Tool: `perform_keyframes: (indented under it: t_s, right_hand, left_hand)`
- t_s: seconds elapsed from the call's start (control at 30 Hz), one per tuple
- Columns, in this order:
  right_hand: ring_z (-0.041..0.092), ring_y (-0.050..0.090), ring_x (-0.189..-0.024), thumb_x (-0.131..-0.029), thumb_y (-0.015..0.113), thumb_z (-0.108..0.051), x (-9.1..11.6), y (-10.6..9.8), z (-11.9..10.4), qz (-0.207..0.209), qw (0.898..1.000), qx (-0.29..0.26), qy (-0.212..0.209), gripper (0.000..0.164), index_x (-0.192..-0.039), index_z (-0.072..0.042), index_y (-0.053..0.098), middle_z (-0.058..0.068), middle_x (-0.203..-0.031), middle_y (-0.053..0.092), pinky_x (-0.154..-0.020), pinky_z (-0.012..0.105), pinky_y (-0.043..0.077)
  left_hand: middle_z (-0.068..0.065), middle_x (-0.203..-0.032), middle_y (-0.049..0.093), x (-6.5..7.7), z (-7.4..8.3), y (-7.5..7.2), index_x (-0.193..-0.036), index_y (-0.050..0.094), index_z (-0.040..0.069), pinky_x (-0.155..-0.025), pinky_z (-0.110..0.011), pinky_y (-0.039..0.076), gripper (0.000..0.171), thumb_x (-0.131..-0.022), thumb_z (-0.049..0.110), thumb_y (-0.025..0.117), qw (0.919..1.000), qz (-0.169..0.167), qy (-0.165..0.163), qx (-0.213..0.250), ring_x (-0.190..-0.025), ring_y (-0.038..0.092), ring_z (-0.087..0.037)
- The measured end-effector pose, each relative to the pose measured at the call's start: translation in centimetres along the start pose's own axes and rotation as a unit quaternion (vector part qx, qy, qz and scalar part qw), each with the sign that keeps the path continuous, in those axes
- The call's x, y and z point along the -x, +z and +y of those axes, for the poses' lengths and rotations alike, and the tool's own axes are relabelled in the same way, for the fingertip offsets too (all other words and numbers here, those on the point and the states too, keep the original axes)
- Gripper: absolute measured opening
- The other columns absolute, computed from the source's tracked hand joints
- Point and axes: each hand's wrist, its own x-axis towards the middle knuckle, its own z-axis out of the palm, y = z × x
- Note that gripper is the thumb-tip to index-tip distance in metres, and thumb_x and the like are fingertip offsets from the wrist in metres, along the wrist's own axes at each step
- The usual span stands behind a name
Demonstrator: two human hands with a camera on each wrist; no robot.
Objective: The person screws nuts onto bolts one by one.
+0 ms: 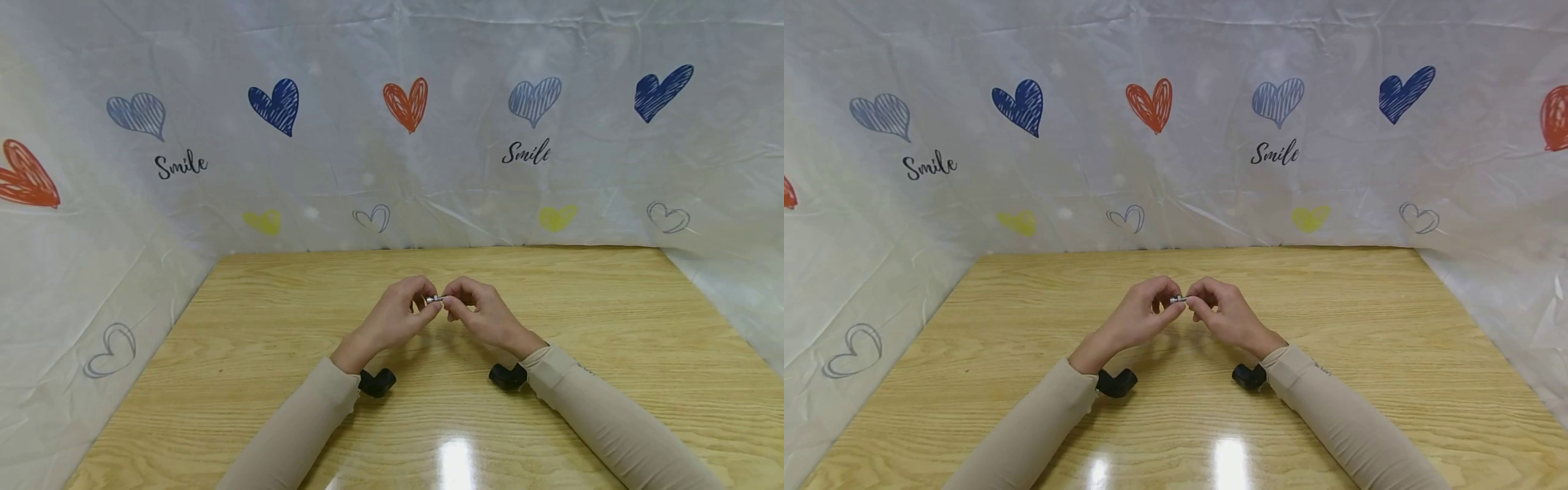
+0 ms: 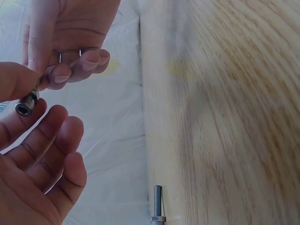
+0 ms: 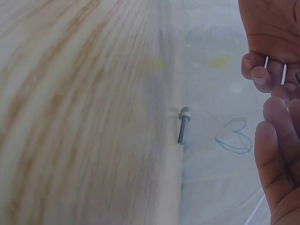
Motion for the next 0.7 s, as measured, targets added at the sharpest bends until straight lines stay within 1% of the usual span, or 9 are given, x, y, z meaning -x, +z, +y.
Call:
perform_keyframes:
  t_s: [0.07, 0.23, 0.37, 0.53, 0.67, 0.7]
  right_hand:
    - [0.020, 0.064, -0.070, -0.098, 0.057, -0.014, 0.00, -0.03, 0.01, -0.001, 1.000, -0.001, 0.001, 0.005, -0.099, -0.011, 0.061, 0.018, -0.088, 0.064, -0.064, 0.031, 0.051]
    - [0.019, 0.064, -0.070, -0.098, 0.056, -0.016, -0.03, -0.11, 0.07, -0.003, 1.000, 0.000, 0.003, 0.007, -0.100, -0.012, 0.061, 0.018, -0.088, 0.063, -0.064, 0.031, 0.051]
    - [0.017, 0.063, -0.070, -0.098, 0.056, -0.016, -0.09, -0.10, 0.09, -0.003, 1.000, 0.002, -0.001, 0.006, -0.100, -0.012, 0.061, 0.018, -0.089, 0.063, -0.064, 0.031, 0.052]
    - [0.017, 0.063, -0.069, -0.098, 0.056, -0.015, -0.07, -0.09, 0.09, -0.002, 1.000, 0.003, -0.001, 0.006, -0.099, -0.012, 0.061, 0.018, -0.088, 0.063, -0.064, 0.032, 0.052]
    - [0.018, 0.063, -0.069, -0.098, 0.056, -0.016, -0.01, -0.07, 0.09, -0.001, 1.000, 0.001, -0.003, 0.006, -0.099, -0.012, 0.061, 0.017, -0.087, 0.063, -0.063, 0.031, 0.051]
    - [0.020, 0.064, -0.070, -0.098, 0.056, -0.014, 0.02, -0.08, -0.38, -0.001, 1.000, 0.001, 0.002, 0.006, -0.099, -0.011, 0.061, 0.018, -0.088, 0.063, -0.064, 0.031, 0.051]
  left_hand:
    - [0.007, -0.087, 0.058, 0.00, 0.02, -0.02, -0.093, 0.061, 0.016, -0.066, -0.028, 0.047, 0.004, -0.095, 0.019, 0.061, 1.0000, -0.002, -0.002, 0.002, -0.073, 0.053, -0.008]
    - [0.006, -0.088, 0.059, 0.05, 0.05, -0.10, -0.092, 0.065, 0.015, -0.068, -0.028, 0.047, 0.013, -0.098, 0.022, 0.056, 0.9999, -0.009, -0.011, 0.005, -0.075, 0.053, -0.008]
    - [0.007, -0.088, 0.058, 0.04, 0.03, -0.16, -0.092, 0.065, 0.017, -0.070, -0.028, 0.047, 0.016, -0.099, 0.024, 0.053, 0.9998, -0.013, -0.017, 0.001, -0.076, 0.053, -0.008]
    - [0.007, -0.088, 0.059, 0.02, -0.13, -0.15, -0.091, 0.066, 0.018, -0.071, -0.031, 0.048, 0.018, -0.100, 0.026, 0.053, 0.9997, -0.015, -0.019, 0.001, -0.076, 0.053, -0.008]
    - [0.007, -0.089, 0.059, 0.01, -0.28, -0.05, -0.094, 0.066, 0.017, -0.070, -0.032, 0.049, 0.018, -0.099, 0.029, 0.053, 0.9997, -0.013, -0.021, 0.003, -0.076, 0.053, -0.008]
    - [0.007, -0.090, 0.059, 0.01, -0.32, -0.01, -0.095, 0.066, 0.017, -0.069, -0.031, 0.048, 0.018, -0.099, 0.030, 0.054, 0.9996, -0.013, -0.023, 0.004, -0.076, 0.053, -0.008]
